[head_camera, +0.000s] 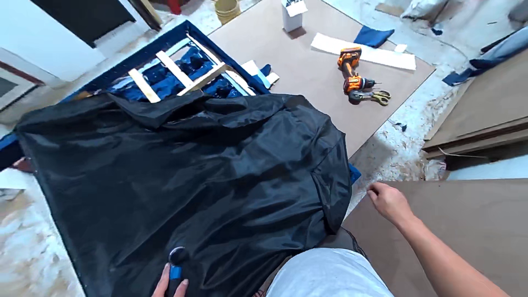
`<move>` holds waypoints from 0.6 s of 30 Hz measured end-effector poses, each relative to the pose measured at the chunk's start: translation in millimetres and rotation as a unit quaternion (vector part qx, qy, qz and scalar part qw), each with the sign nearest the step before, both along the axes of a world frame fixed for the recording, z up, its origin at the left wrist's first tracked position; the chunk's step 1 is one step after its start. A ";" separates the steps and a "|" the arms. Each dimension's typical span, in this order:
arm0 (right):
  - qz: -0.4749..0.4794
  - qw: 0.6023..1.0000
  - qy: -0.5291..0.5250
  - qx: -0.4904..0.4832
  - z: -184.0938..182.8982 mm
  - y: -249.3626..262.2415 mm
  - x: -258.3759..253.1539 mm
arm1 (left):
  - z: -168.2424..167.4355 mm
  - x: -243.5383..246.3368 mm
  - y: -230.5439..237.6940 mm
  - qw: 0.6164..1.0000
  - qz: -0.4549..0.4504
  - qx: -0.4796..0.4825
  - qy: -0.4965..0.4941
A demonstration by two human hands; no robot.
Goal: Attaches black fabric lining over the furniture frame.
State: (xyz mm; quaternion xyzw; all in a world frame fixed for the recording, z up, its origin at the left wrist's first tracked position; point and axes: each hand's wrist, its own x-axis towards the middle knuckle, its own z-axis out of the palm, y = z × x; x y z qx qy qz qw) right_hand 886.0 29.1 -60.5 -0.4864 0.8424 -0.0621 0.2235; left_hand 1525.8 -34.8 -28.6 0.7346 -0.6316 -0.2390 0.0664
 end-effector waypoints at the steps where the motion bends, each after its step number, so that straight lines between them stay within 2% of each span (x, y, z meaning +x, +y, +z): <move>1: -0.048 0.998 0.014 -0.025 -1.6 6.0 6.0 | 3.5 -1.9 -21.9 0.999 -0.041 -0.020 -0.019; 2: -0.077 0.997 0.013 -0.031 -1.8 6.6 22.6 | 4.5 -6.2 -49.4 0.995 -0.076 -0.044 -0.048; 4: -0.102 0.994 -0.013 0.030 -1.8 -5.7 76.6 | 0.2 -25.4 -110.9 0.985 -0.112 -0.073 -0.112; 6: -0.070 0.987 -0.028 0.145 -13.3 -20.0 119.3 | -7.1 -52.1 -166.3 0.977 -0.111 -0.049 -0.177; 8: -0.041 0.980 -0.061 0.184 -26.1 -24.5 124.0 | -24.0 -70.1 -217.9 0.967 -0.119 -0.025 -0.225; 10: -0.065 0.987 -0.079 0.120 -27.0 -12.9 95.2 | -43.6 -79.7 -254.4 0.961 -0.129 0.001 -0.245; 12: -0.164 0.981 -0.093 0.039 -21.8 17.6 44.2 | -53.8 -90.5 -263.2 0.970 -0.110 0.024 -0.216; 15: -0.344 0.932 -0.110 -0.003 -33.0 77.6 -39.7 | -53.1 -127.3 -255.8 0.980 -0.055 -0.055 -0.182; 18: -0.461 0.877 -0.135 -0.012 -72.8 124.3 -60.0 | -38.6 -185.1 -246.9 0.972 -0.135 -0.101 -0.165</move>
